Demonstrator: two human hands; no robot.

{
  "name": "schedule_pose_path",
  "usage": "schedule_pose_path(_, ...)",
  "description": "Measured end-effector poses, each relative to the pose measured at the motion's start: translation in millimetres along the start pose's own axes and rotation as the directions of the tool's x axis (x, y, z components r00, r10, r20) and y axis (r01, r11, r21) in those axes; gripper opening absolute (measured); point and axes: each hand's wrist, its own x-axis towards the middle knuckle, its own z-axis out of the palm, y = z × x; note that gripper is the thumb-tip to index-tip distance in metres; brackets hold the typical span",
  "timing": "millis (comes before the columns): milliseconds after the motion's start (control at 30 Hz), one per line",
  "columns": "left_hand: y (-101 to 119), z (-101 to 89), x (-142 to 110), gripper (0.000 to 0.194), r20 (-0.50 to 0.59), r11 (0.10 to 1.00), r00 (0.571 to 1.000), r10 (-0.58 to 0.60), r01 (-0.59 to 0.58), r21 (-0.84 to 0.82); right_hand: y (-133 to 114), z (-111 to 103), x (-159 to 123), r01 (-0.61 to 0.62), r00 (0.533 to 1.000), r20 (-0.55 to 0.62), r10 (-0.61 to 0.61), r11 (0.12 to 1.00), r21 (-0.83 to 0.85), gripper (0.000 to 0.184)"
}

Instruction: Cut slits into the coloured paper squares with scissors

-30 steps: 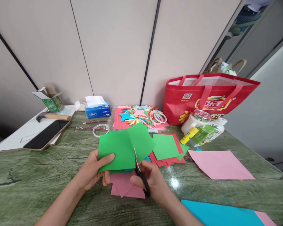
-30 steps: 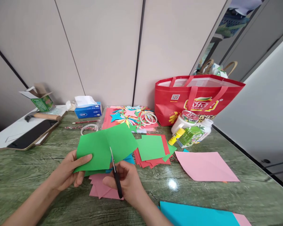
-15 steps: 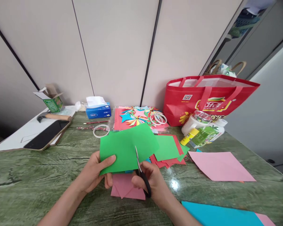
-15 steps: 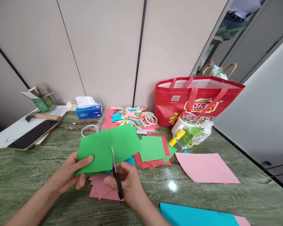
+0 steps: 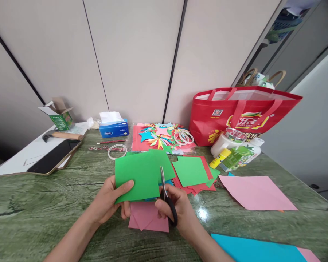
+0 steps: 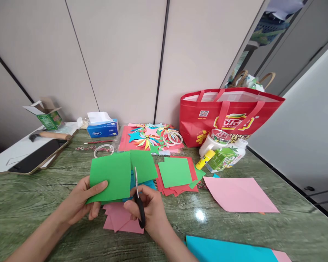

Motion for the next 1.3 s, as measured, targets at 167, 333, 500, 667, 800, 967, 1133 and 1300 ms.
schedule_pose_path(167,0,-0.3,2,0.016,0.013,0.999,0.999,0.032,-0.032,0.005,-1,-1,0,0.027,0.999,0.022,-0.027,0.999,0.033,0.030)
schedule_pose_path(333,-1,-0.2,1,0.015,0.006,0.997,0.997,0.071,-0.071,0.009,-1,1,-1,0.085,0.995,0.044,-0.089,0.993,0.082,0.032)
schedule_pose_path(500,-1,0.5,1,0.013,-0.001,0.994,0.995,0.103,-0.102,0.047,-3,3,-3,0.066,0.987,0.145,-0.072,0.997,0.043,0.034)
schedule_pose_path(667,-1,4.3,0,0.016,0.022,0.992,0.996,0.088,-0.090,0.083,-5,5,-3,0.096,0.981,0.161,-0.110,0.991,0.094,0.035)
schedule_pose_path(800,0,6.1,-1,0.018,0.018,0.994,0.997,0.069,-0.071,0.085,-4,5,-2,0.082,0.983,0.155,-0.099,0.990,0.113,0.037)
schedule_pose_path(967,0,7.2,-2,0.019,0.009,0.995,0.999,0.050,-0.050,0.085,0,5,-2,0.056,0.992,0.106,-0.063,0.996,0.073,0.038)
schedule_pose_path(1133,1,9.7,-3,0.020,-0.009,0.995,0.999,0.040,-0.039,0.088,2,7,-3,0.029,0.998,0.057,-0.033,0.998,0.059,0.041)
schedule_pose_path(1300,2,10.8,-3,0.021,-0.022,0.995,0.999,0.040,-0.038,0.089,4,6,-3,-0.003,1.000,0.007,0.003,1.000,0.001,0.035)
